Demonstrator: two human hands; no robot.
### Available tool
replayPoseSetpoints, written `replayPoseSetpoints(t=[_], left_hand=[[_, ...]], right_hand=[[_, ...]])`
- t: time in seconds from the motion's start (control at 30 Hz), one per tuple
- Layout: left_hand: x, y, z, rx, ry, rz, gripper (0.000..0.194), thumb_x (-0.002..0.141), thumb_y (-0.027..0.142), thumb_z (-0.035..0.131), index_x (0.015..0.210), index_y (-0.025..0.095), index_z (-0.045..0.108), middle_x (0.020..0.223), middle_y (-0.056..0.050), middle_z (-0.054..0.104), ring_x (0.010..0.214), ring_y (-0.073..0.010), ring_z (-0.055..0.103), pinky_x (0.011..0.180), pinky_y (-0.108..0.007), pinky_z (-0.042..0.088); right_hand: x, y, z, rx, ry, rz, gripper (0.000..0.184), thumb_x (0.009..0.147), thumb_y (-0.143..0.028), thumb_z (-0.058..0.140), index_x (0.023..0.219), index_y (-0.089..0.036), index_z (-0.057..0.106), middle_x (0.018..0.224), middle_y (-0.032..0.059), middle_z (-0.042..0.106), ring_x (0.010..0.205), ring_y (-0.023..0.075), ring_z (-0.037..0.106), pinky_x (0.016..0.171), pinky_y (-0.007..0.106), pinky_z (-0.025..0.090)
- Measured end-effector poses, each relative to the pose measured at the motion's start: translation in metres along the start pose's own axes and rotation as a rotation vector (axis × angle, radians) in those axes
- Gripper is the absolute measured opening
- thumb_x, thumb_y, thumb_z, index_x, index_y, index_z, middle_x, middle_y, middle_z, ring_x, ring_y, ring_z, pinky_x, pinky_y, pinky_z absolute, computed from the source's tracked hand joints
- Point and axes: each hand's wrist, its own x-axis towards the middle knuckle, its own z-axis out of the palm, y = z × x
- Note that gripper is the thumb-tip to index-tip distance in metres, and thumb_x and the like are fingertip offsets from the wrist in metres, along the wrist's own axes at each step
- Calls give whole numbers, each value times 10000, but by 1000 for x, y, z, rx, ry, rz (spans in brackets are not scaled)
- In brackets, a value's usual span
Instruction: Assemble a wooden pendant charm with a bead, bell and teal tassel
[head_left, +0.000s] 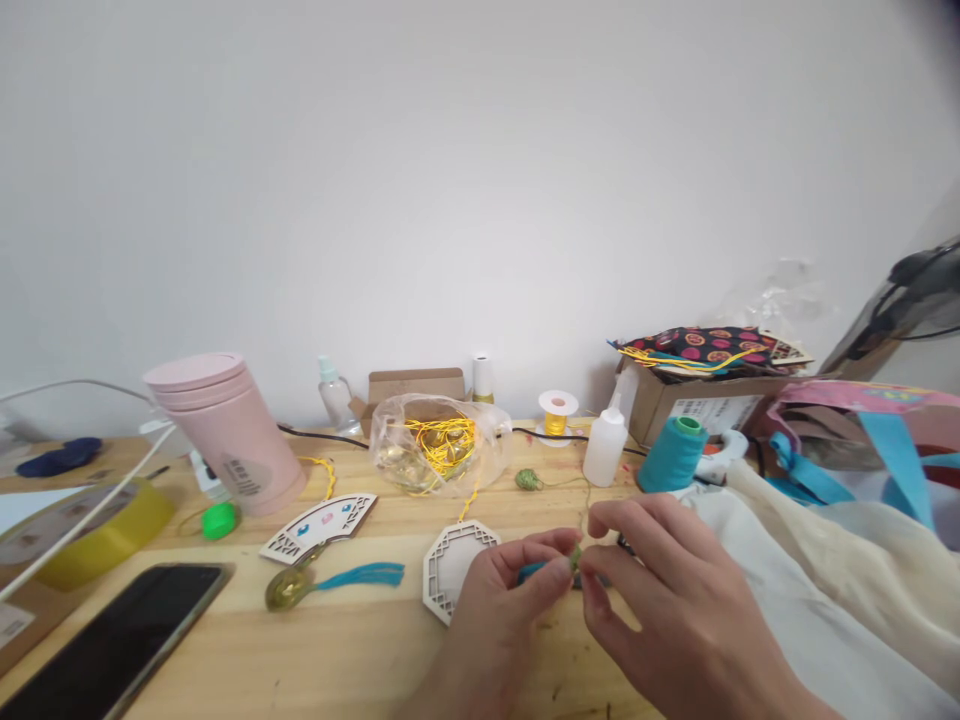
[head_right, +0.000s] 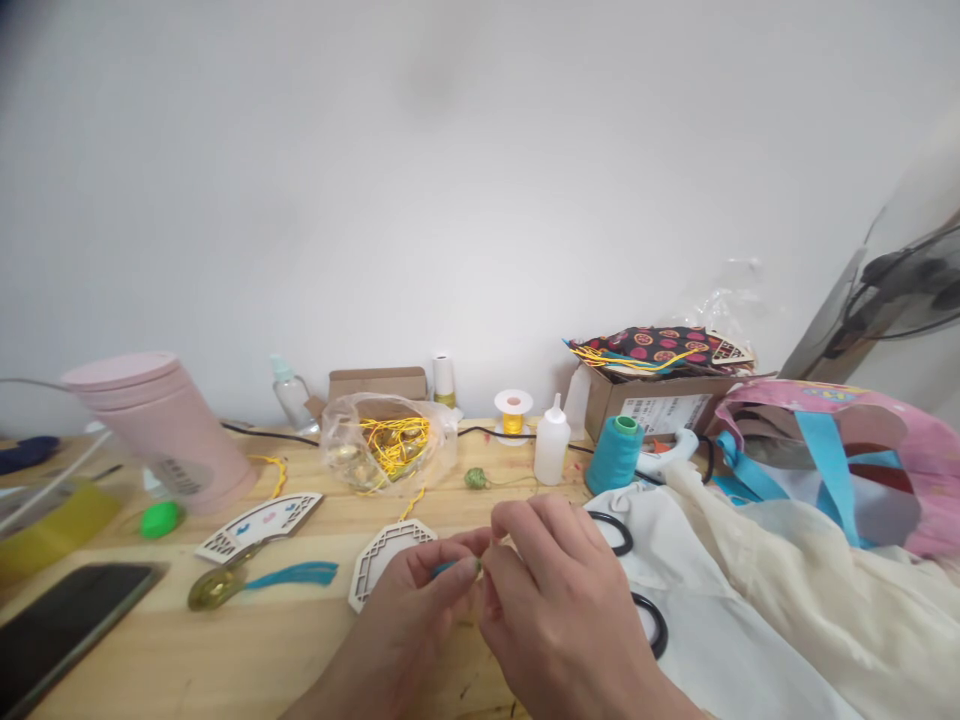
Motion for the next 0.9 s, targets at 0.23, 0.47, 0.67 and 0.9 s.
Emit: replayPoseSetpoints(t=[0.23,0.47,0.67,0.9], left_hand=[[3,-4,-5,55,-4,26,64,624,191,681,619,128,674,989,-99,616,946,-232,522,849,-337,345],[3,-7,-7,86,35,15,97,648,201,665,681,109,661,667,-57,663,659,-140,545,689,-286,389],[3,-5,-5,94,35,0,118,621,218,685,632,103,659,600,-38,638,601,-129,528,645,-279,385],[2,-4,-2,84,35,21,91,609,198,690,612,109,667,609,-41,654,622,-135,536,659,-272,384]], right_hand=[[-1,-1,1,3,-6,8,160,720,-112,486,596,-160,574,684,43,565,649,172,454,562,309,356],[-6,3,4,0,-89,22,143,734,-133,488,608,-166,547,634,18,534,615,158,429,553,300,331],[-6,3,4,23,-87,20,172,742,-140,485,579,-156,539,603,21,514,600,152,414,537,290,328],[-5,3,4,42,-77,9,201,740,-112,471,554,-151,537,580,23,497,580,146,410,516,276,325]])
